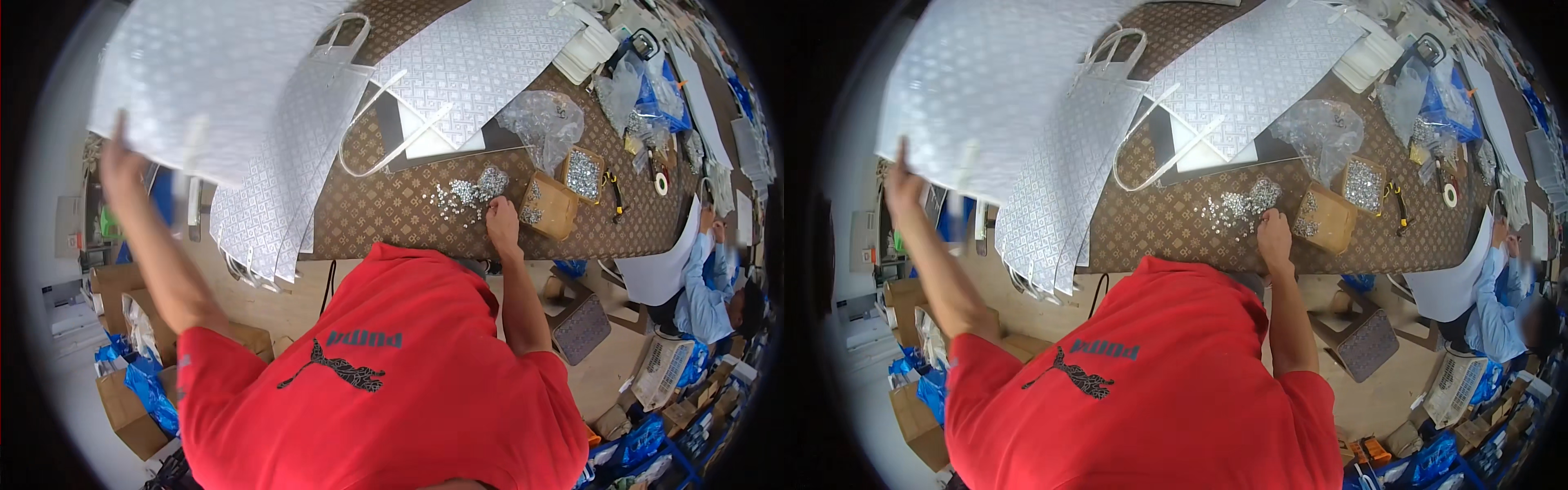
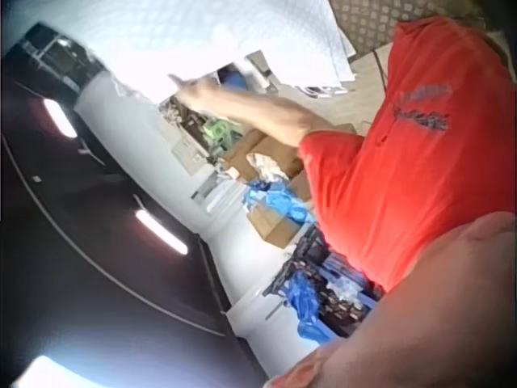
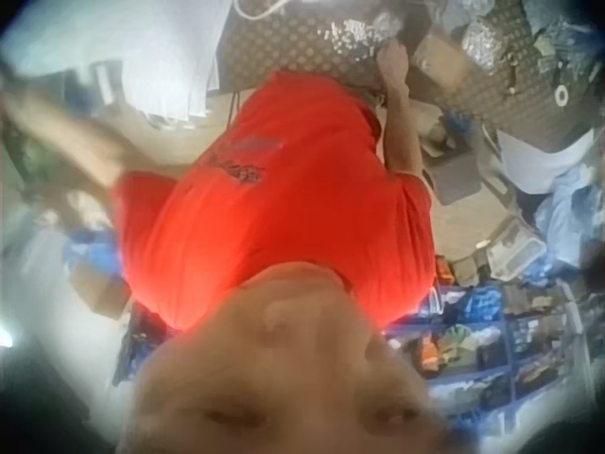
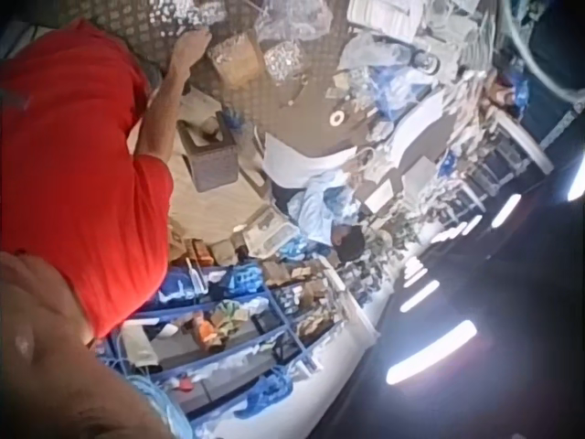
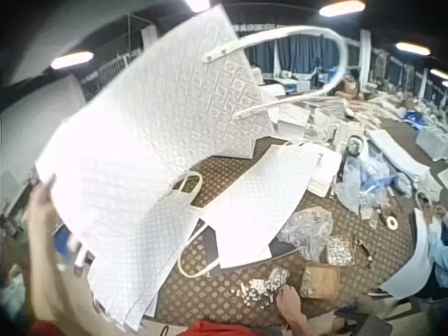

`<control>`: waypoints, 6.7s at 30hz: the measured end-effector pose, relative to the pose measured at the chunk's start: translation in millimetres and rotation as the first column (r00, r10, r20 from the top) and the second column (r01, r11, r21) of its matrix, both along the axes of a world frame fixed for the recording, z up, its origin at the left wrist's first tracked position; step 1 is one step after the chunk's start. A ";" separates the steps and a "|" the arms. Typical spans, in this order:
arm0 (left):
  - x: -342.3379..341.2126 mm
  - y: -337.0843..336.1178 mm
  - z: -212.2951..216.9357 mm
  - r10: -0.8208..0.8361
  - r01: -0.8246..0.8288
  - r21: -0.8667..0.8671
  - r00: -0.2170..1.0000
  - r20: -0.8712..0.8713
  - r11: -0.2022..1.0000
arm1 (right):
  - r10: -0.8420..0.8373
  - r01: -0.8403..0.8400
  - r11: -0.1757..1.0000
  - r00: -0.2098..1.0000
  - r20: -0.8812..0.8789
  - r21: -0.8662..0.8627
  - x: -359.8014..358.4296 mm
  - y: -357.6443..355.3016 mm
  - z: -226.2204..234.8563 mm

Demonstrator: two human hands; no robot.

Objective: Assembling and folding white paper bags in a factory setting.

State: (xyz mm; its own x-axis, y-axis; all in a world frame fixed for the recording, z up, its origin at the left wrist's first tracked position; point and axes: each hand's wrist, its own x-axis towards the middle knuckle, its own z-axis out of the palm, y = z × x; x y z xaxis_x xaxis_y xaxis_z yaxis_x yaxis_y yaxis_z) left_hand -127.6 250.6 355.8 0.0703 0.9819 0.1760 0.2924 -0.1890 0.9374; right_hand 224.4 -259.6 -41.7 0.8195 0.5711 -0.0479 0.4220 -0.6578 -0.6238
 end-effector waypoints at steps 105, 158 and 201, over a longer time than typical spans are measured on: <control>127.0 -281.6 -159.7 -0.318 0.428 -0.283 0.876 0.363 0.858 | 0.547 -0.019 0.735 0.607 -0.576 0.678 -69.2 149.8 248.3; 3.1 -241.7 -324.6 -0.502 0.915 -0.253 -0.066 -0.862 0.313 | -0.031 0.062 0.976 0.988 0.148 -0.208 90.5 -66.6 10.0; 134.0 -258.9 -162.0 -0.777 0.745 -0.226 0.587 -0.227 0.628 | 0.311 -0.046 0.858 0.839 -0.447 0.512 -72.2 138.5 196.0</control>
State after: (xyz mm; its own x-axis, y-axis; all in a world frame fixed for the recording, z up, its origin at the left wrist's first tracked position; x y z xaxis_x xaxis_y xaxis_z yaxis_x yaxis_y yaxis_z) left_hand 6.4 -8.3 193.8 0.8283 0.5559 -0.0707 0.3289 -0.3801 0.8645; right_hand 152.2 -121.1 154.3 0.6353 0.7646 -0.1086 0.0455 -0.1774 -0.9831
